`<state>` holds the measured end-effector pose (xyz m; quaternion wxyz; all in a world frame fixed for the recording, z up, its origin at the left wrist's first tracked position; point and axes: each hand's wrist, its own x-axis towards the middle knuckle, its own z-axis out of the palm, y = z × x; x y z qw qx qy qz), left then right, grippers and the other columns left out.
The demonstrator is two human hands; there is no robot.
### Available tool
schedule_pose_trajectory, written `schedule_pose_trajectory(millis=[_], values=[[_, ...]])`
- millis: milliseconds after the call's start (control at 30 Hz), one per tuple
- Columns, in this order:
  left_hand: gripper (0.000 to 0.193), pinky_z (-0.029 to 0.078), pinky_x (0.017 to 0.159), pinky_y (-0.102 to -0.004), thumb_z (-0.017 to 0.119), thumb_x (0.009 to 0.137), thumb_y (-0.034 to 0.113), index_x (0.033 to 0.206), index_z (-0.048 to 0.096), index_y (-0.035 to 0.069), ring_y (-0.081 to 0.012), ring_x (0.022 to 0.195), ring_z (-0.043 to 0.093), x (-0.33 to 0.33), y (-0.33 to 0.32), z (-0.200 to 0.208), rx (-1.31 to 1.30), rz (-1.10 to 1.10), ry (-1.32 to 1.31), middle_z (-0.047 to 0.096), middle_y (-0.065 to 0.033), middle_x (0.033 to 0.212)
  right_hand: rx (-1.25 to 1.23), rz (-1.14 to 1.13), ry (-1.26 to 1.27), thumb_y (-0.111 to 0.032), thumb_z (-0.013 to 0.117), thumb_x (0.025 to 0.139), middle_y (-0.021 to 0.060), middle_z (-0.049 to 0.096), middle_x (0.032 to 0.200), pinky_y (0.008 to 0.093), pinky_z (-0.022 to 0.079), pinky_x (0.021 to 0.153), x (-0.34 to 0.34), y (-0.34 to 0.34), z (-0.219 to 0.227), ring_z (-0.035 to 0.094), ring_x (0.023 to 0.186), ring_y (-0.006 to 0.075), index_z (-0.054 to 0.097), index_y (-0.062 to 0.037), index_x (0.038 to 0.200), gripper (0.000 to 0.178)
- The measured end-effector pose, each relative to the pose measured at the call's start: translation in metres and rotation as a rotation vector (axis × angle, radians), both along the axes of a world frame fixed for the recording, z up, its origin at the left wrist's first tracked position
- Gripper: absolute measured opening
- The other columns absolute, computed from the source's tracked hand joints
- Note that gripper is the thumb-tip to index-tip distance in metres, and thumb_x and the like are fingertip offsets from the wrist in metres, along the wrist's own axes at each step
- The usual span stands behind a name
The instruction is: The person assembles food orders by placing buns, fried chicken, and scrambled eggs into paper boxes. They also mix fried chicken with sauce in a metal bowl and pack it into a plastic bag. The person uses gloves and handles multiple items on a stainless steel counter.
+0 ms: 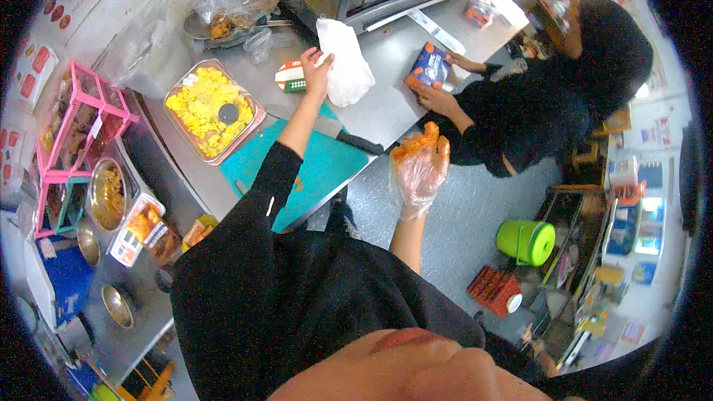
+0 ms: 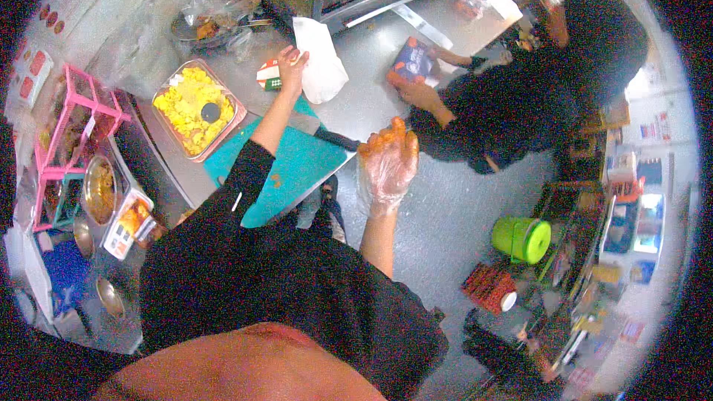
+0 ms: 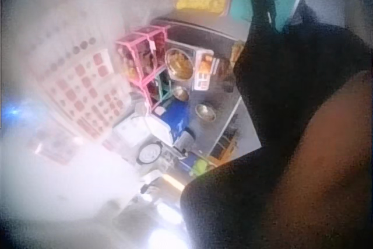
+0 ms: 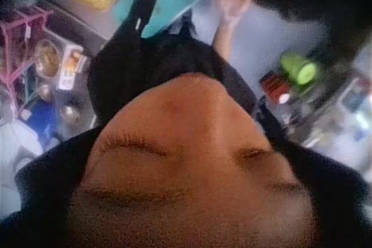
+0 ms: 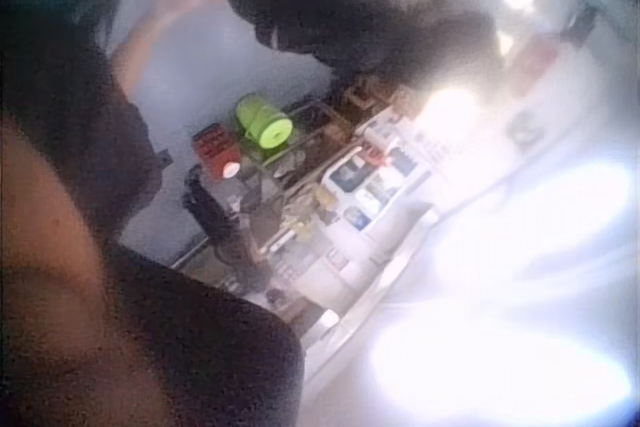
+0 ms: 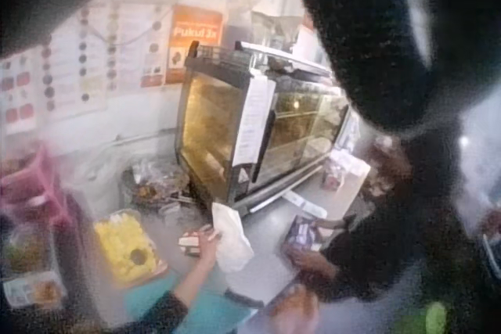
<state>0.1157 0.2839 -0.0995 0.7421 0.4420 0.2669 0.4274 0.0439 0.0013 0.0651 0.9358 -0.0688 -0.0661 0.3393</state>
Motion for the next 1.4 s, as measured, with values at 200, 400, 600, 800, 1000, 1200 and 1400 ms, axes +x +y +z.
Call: schedule_pose_trajectory(millis=[200,400,600,800,1000,1200,1400], values=[[0.034,0.043,0.083,-0.0411,0.068,0.075,0.002,0.099,0.044,0.003,-0.0354,0.093,0.053,0.033,0.006,-0.047,0.715,0.163,0.590,0.049,-0.0170,0.109,-0.077,0.135,-0.003,-0.039,0.045,0.094,0.0064,0.061,0.092,0.0372,0.042,0.074,0.096,0.012,-0.021,0.053,0.078,0.0195,0.048,-0.0065,0.124,0.045],[0.026,0.052,0.069,-0.0480,0.049,0.089,0.023,0.106,0.053,0.005,-0.0376,0.093,0.059,0.051,-0.014,-0.030,0.901,-0.023,1.059,0.045,-0.0213,0.117,-0.096,0.220,-0.088,-0.040,0.045,0.093,0.0068,0.062,0.095,0.0377,0.041,0.074,0.151,0.011,-0.031,0.054,0.080,0.0207,0.050,-0.0076,0.123,0.044],[0.055,0.055,0.075,-0.0411,0.063,0.079,0.040,0.121,0.051,0.007,-0.0327,0.120,0.045,0.064,-0.028,-0.027,1.183,-0.199,1.383,0.041,-0.0196,0.133,-0.164,0.260,0.010,-0.039,0.044,0.094,0.0061,0.063,0.095,0.0379,0.041,0.074,0.160,0.009,-0.040,0.054,0.081,0.0215,0.050,-0.0077,0.124,0.044],[0.064,0.050,0.083,-0.0393,0.069,0.072,0.045,0.122,0.053,0.007,-0.0274,0.124,0.040,0.084,-0.020,-0.027,1.776,-0.260,1.770,0.039,-0.0105,0.139,-0.195,0.244,-0.013,-0.039,0.044,0.094,0.0069,0.062,0.094,0.0376,0.041,0.073,0.170,0.003,-0.046,0.053,0.081,0.0222,0.053,-0.0070,0.123,0.044],[0.061,0.043,0.092,-0.0439,0.073,0.069,0.029,0.123,0.051,0.010,-0.0315,0.110,0.050,0.078,-0.006,-0.044,1.437,-0.495,1.328,0.050,-0.0111,0.123,-0.187,0.250,0.028,-0.039,0.043,0.094,0.0085,0.062,0.093,0.0380,0.042,0.074,0.179,-0.009,-0.050,0.053,0.081,0.0242,0.053,-0.0052,0.122,0.045],[0.074,0.042,0.095,-0.0444,0.079,0.064,0.029,0.129,0.045,0.023,-0.0365,0.111,0.048,0.065,0.017,-0.039,1.404,-0.584,1.101,0.043,-0.0114,0.129,-0.224,0.203,0.047,-0.038,0.044,0.094,0.0104,0.063,0.092,0.0388,0.044,0.071,0.183,-0.016,-0.053,0.056,0.080,0.0270,0.054,-0.0036,0.120,0.044],[0.079,0.043,0.093,-0.0469,0.079,0.062,0.023,0.132,0.043,0.024,-0.0328,0.115,0.049,0.067,0.020,-0.029,1.659,-0.768,1.401,0.040,-0.0094,0.135,-0.282,0.138,0.034,-0.037,0.047,0.093,0.0109,0.064,0.091,0.0375,0.044,0.070,0.178,-0.020,-0.054,0.057,0.080,0.0271,0.056,-0.0012,0.117,0.044]])
